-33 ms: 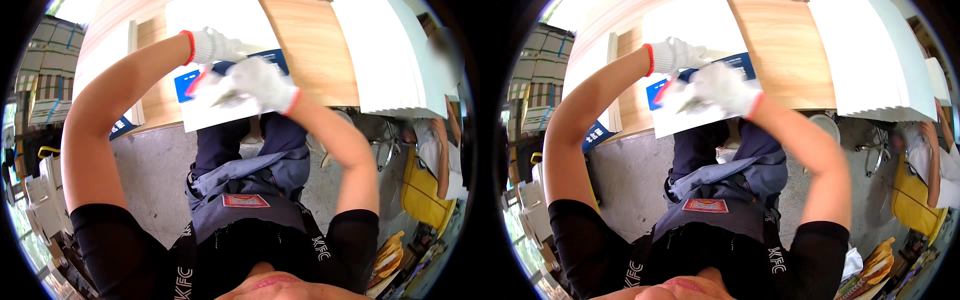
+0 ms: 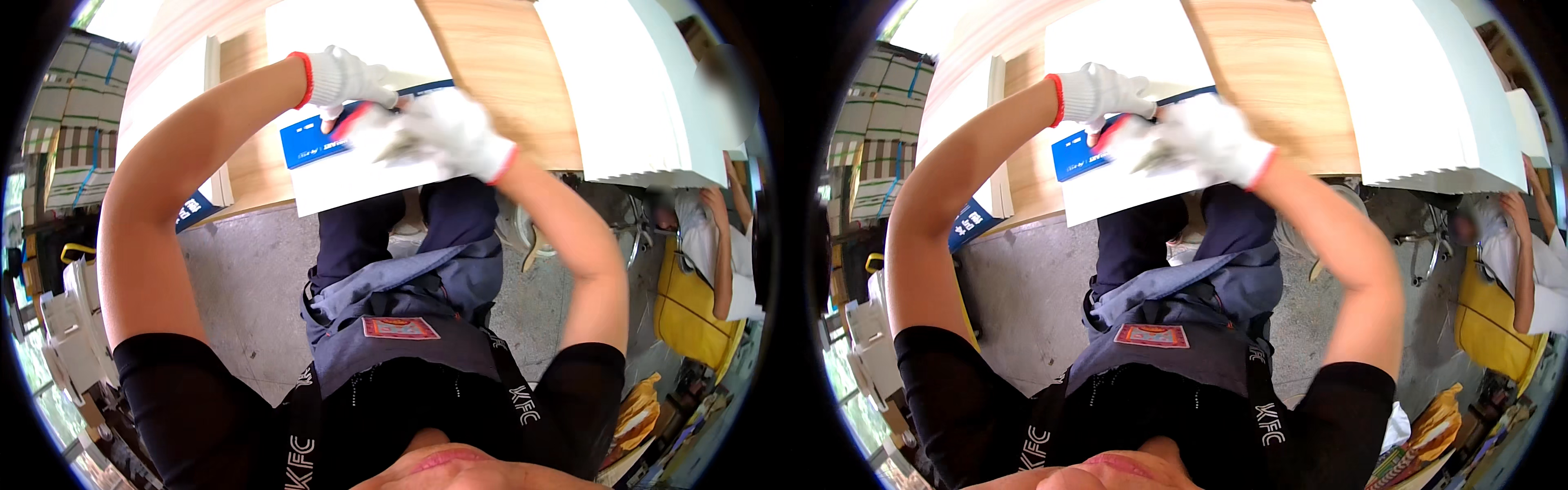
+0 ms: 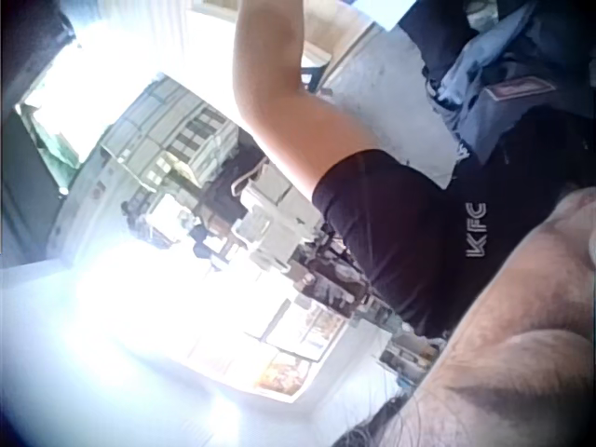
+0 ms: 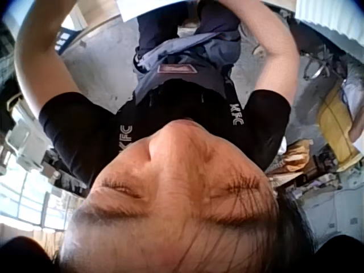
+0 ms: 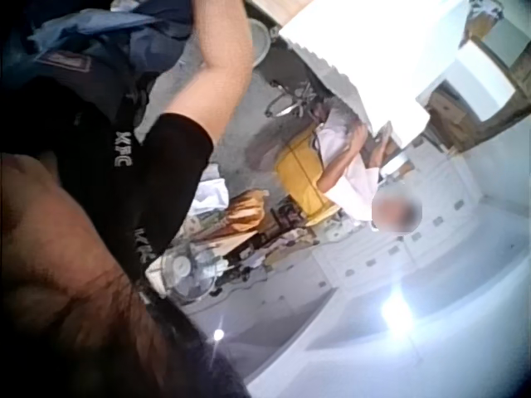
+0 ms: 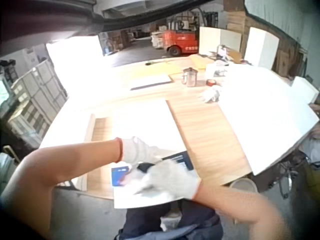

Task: The person applies glue to the spine of a white notebook using a brush, then presses a blue cover onto the glued spine. They repeat this process for multiple notebooks, stacking the finished items on the table.

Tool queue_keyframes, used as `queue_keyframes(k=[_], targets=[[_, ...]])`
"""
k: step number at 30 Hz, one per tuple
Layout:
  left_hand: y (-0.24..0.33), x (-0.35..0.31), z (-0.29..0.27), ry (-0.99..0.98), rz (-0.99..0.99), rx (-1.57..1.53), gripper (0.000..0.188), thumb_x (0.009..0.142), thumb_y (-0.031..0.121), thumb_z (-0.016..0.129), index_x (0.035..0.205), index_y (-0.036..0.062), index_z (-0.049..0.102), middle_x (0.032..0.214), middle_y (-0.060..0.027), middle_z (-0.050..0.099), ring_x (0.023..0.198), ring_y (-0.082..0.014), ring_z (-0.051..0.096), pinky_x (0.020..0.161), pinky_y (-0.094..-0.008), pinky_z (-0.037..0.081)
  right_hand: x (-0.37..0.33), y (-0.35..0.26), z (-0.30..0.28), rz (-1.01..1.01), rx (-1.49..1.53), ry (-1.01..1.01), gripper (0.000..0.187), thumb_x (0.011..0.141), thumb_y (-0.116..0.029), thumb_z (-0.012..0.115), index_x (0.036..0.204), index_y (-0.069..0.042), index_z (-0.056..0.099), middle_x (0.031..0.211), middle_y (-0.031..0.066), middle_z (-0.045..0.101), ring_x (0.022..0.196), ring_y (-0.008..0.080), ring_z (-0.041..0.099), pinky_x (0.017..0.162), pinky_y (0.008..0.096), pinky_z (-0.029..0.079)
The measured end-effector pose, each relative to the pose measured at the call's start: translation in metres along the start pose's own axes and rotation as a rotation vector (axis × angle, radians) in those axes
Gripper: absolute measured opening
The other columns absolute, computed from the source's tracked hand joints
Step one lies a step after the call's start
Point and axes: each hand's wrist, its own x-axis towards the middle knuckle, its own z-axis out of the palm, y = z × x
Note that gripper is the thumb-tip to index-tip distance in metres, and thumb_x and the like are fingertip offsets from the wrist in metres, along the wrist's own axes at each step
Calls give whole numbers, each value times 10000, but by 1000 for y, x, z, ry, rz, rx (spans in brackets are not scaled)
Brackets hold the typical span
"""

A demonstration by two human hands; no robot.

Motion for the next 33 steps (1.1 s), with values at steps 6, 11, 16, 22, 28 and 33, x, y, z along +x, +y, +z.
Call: queue_keyframes(k=[6,11,16,22,28,33], targets=[[27,-4,-20,70,-58,137,1019,698,94,851,1494,455,326,1366,-109,514,1131,-317,611,899,-398,530,-100,84,-39,497,-342,72,348,759,-184,720,1095,-110,666,1016,64,674,950,265,643,825,364,511],[78,-33,80,861,-54,-338,717,671,-9,682,1357,120,520,1352,-121,511,1273,-328,484,1015,-397,451,-68,43,-78,608,-555,127,494,839,-214,671,1317,-146,567,1231,45,615,1113,226,579,963,411,451],[156,-50,121,948,-274,-3039,385,1017,193,461,1369,40,433,1407,-184,485,1248,-344,519,1080,-427,431,-64,33,-30,160,-331,112,481,864,-215,644,1336,-164,570,1258,47,610,1168,216,558,1029,396,420],[152,-39,96,1464,-269,-3131,258,998,124,480,1228,27,414,1393,-172,425,1273,-342,462,1062,-508,421,-78,56,0,155,-260,105,490,880,-220,603,1366,-182,553,1343,73,562,1243,231,520,1074,418,387],[109,-14,112,1426,-315,-3013,181,954,109,535,1107,36,471,1221,-166,536,1184,-364,548,996,-547,496,-67,59,-16,252,-4,89,458,923,-237,583,1374,-174,545,1367,87,556,1223,223,537,1068,404,397],[85,-29,108,1339,-492,-2973,202,924,125,558,1087,35,481,1159,-174,561,1047,-372,623,911,-539,572,-8,116,-26,733,962,247,769,947,-529,567,1440,36,402,1420,205,496,1203,225,580,1005,296,463]])
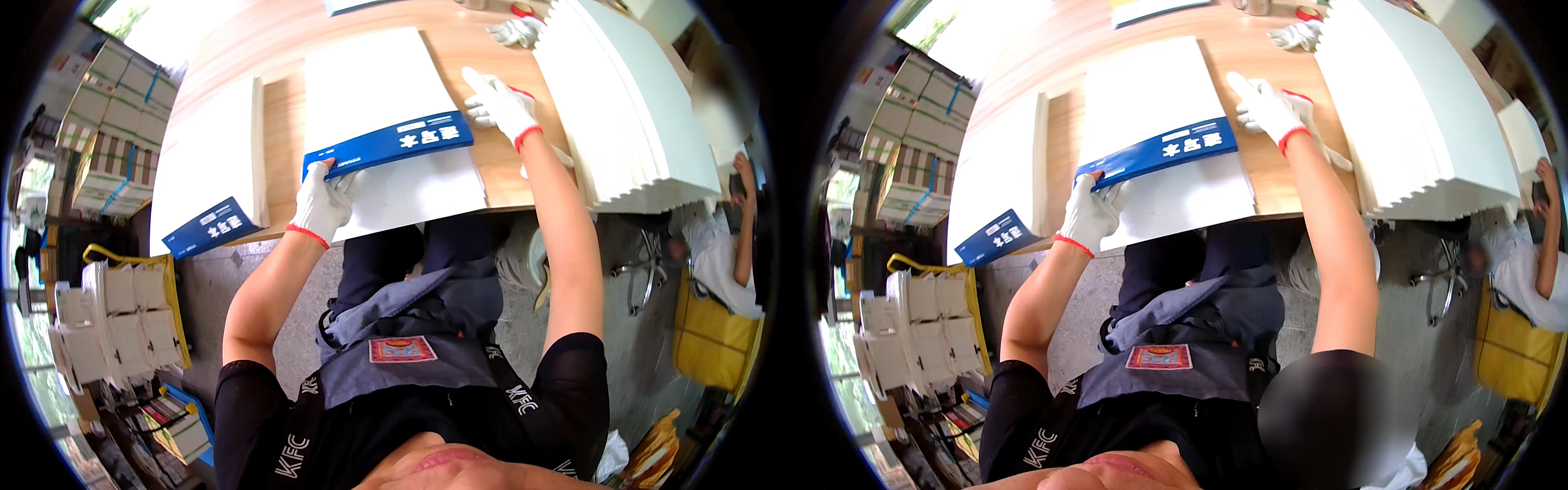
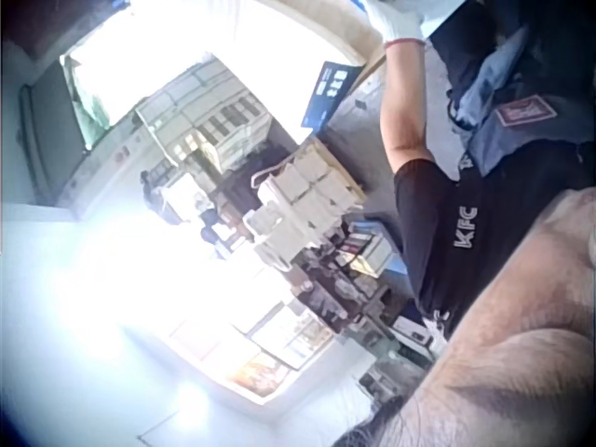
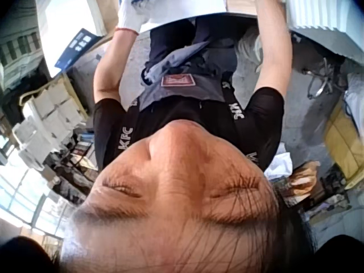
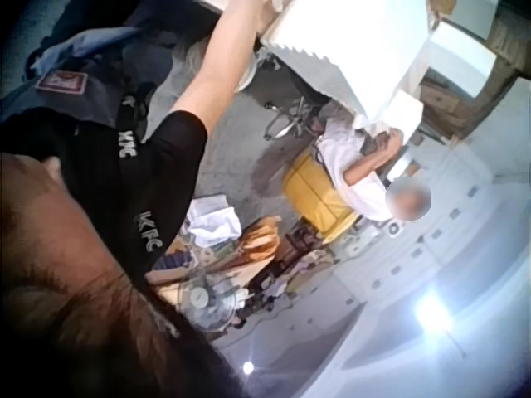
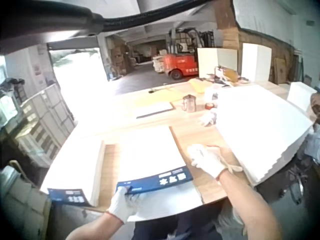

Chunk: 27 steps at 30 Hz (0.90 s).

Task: The person applies glue to the spine of a white notebook using a brush, then presses a blue cover onto the glued spine. They repeat this process for multiple notebooks, stacking the finished items on the table.

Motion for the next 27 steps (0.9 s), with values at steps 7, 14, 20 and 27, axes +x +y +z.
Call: queue_keyframes(k=[7,14,20,27], targets=[[14,-13,-20,-116,-15,-207,175,934,81,567,1082,34,486,1057,-174,582,1026,-363,616,956,-578,525,103,72,1,336,1095,-523,491,1042,-223,443,1434,68,397,1375,186,542,1226,214,544,1071,310,423],[67,-85,-81,-34,441,256,329,836,155,725,1064,-18,563,930,-90,595,855,-178,616,763,-293,539,-27,-56,112,-164,405,23,437,1044,-216,484,1417,9,444,1264,86,612,1116,130,606,923,239,496],[169,-85,-178,198,1009,517,486,886,335,698,1184,-35,596,861,-61,595,785,-126,566,743,-261,456,6,-96,252,-338,445,-133,501,1035,-261,494,1461,-19,391,1230,94,623,998,144,639,818,254,519],[234,-42,-256,727,808,1418,501,903,404,634,1218,15,662,1017,-158,714,936,-239,671,839,-338,502,48,-111,356,-259,-470,-118,507,946,-540,471,1090,-67,584,1075,181,683,1040,338,640,858,433,488]])
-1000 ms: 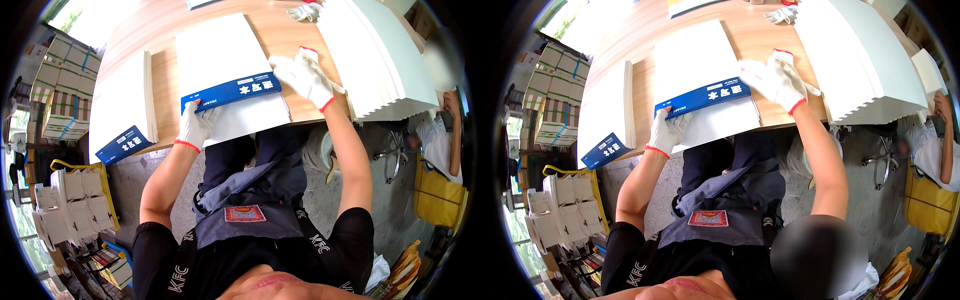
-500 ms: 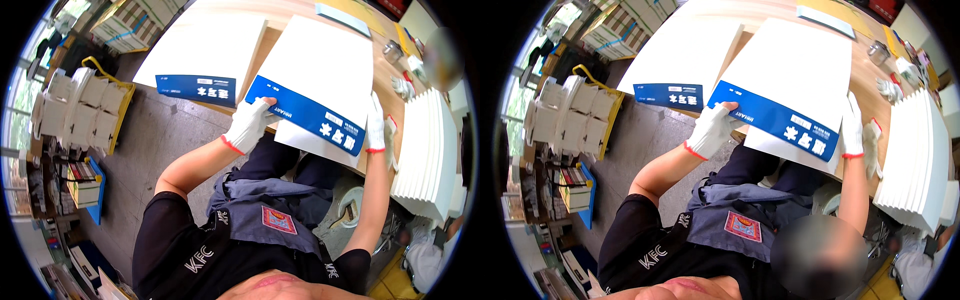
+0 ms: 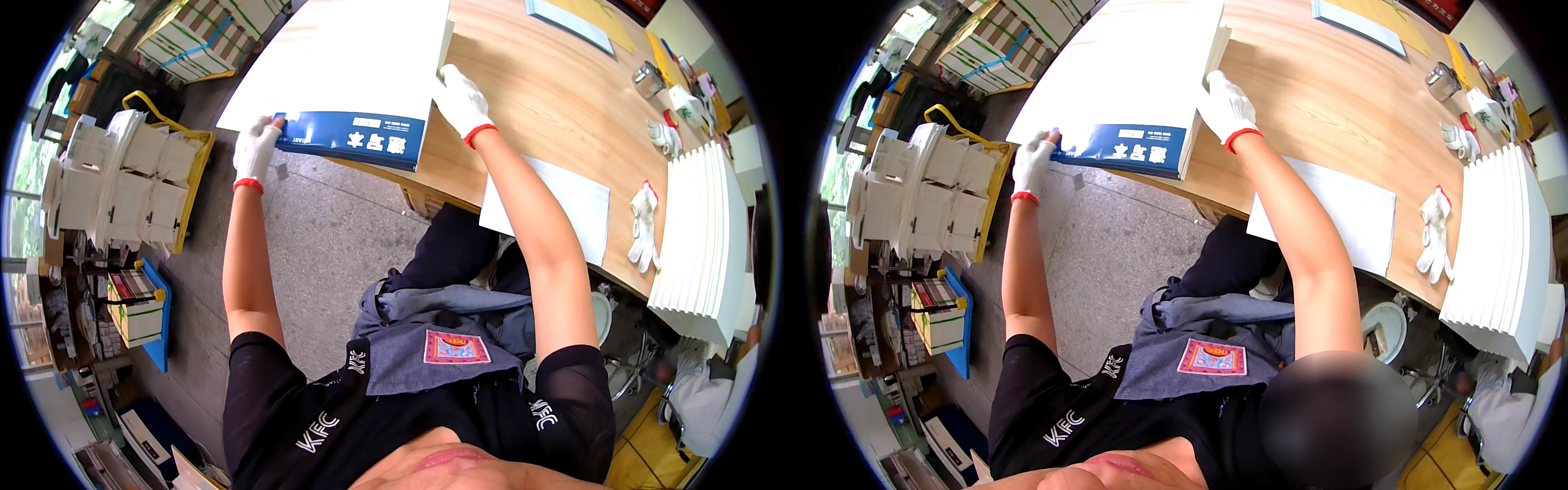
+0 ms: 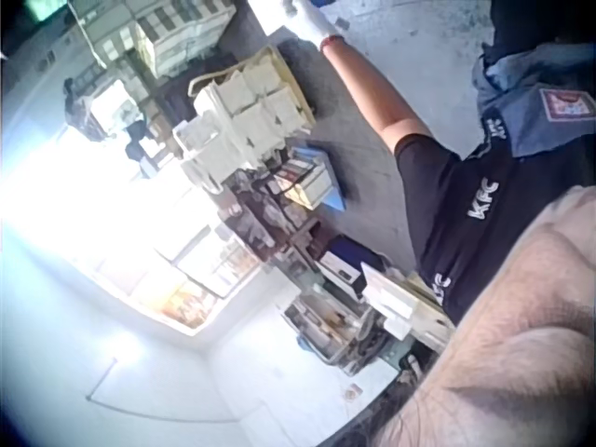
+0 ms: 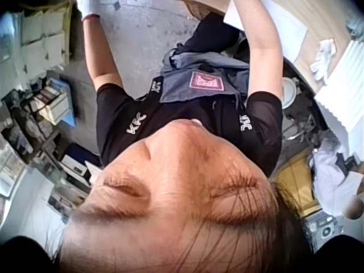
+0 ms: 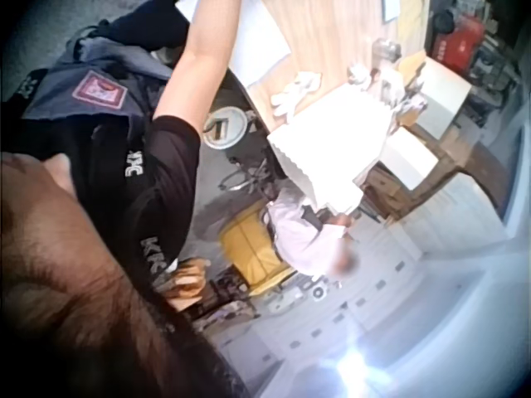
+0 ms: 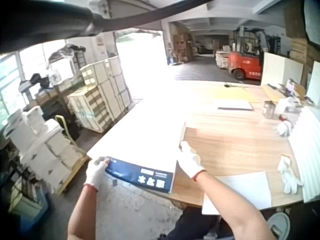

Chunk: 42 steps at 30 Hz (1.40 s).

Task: The person applies glue to the spine of a white notebook using a brush, then presses a blue cover onto the glued spine. They repeat this process for multiple notebooks, stacking the finished items on the table.

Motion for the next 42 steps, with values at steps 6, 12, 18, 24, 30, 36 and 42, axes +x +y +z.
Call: queue_keyframes(k=[6,12,18,24,30,36,42], targets=[[-11,6,20,-49,-38,-74,522,909,386,616,1296,37,630,1153,-192,692,1035,-283,674,941,-335,484,-1,11,0,57,-129,-95,577,929,-607,430,1143,-97,594,1153,163,674,1097,335,629,901,429,484],[-7,26,17,-79,187,245,631,884,369,658,1433,112,484,1296,-208,615,1159,-345,615,989,-381,464,-1,23,-2,-24,-65,-65,492,910,-503,529,1141,-75,606,1125,208,677,1058,376,647,899,450,511],[156,-18,60,42,968,-176,751,778,4,750,1455,60,428,1440,-142,500,1231,-283,533,1029,-367,438,-89,15,-71,-169,77,-81,487,919,-544,549,1229,-169,529,1011,162,696,962,376,664,856,449,507],[361,-171,98,-358,1428,-377,742,774,118,794,1434,121,453,1463,-113,484,1347,-345,455,1067,-441,436,-199,32,-153,56,-98,-340,496,882,-535,538,1138,-122,638,1017,170,694,966,361,666,877,444,489],[484,-281,158,-409,1791,-434,596,899,380,660,1421,192,443,1552,-75,364,1415,-380,337,1105,-472,387,-260,63,-186,145,-68,-220,494,882,-507,564,1152,-103,650,953,180,705,918,359,677,842,435,500],[540,-310,179,-357,1907,-330,367,918,322,622,1263,208,571,1311,-47,555,1229,-311,498,991,-442,451,-296,100,-192,112,122,-54,389,911,-434,595,1134,-117,623,920,125,716,873,304,691,803,406,507],[564,-309,168,-230,2022,-274,276,879,158,565,1145,150,641,1200,-56,611,1136,-293,543,953,-401,466,-309,134,-191,-49,194,146,322,925,-425,626,1045,-125,616,871,76,724,830,281,703,739,393,520]])
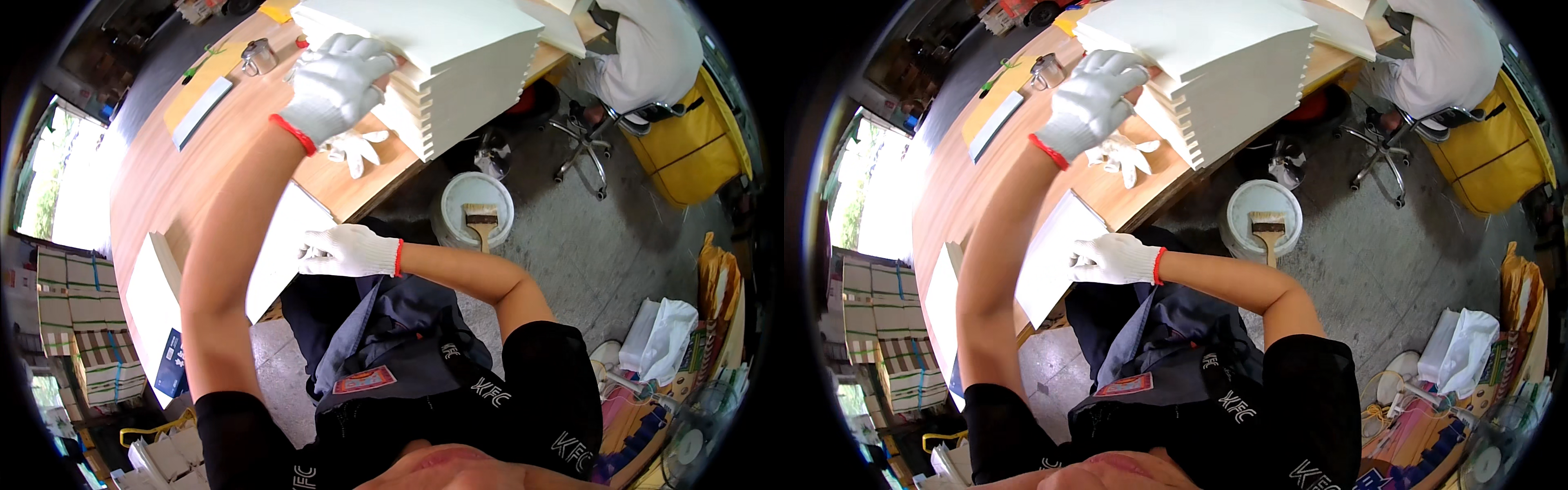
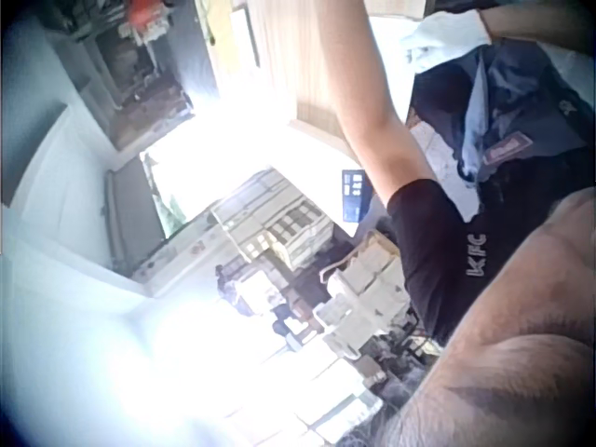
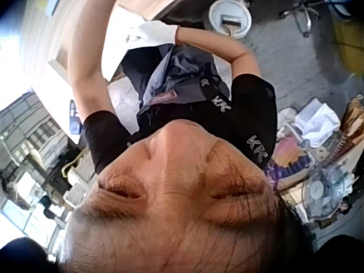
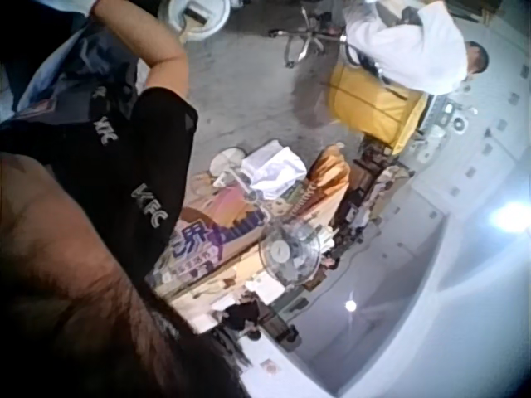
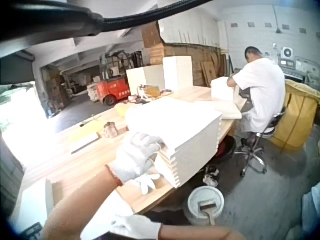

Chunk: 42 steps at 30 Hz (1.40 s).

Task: The person applies glue to the spine of a white notebook using a brush, then presses a blue cover onto the glued spine. They repeat this process for multiple notebooks, stacking the finished items on the table.

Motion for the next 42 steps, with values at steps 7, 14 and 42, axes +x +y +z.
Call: queue_keyframes(k=[7,14,42], targets=[[0,77,-12,-226,-1040,-1666,416,1021,334,321,1166,2,526,1118,-188,660,949,-247,671,758,-354,569,-24,1,-24,58,67,-38,304,943,-387,621,1030,-96,601,750,38,672,684,199,661,649,336,485],[-53,75,44,80,-1021,-1967,265,1008,138,352,1066,-84,486,948,-212,659,627,-201,686,524,-226,604,-31,6,-29,56,128,-14,322,939,-402,615,1075,-110,616,832,83,715,781,253,701,722,363,520],[-14,-399,-42,-240,-1393,206,595,877,406,694,1345,82,520,1263,-164,591,1131,-261,586,893,-409,511,143,55,-24,306,-541,142,369,973,-315,573,1247,-70,597,1024,58,694,932,172,635,834,320,490]])
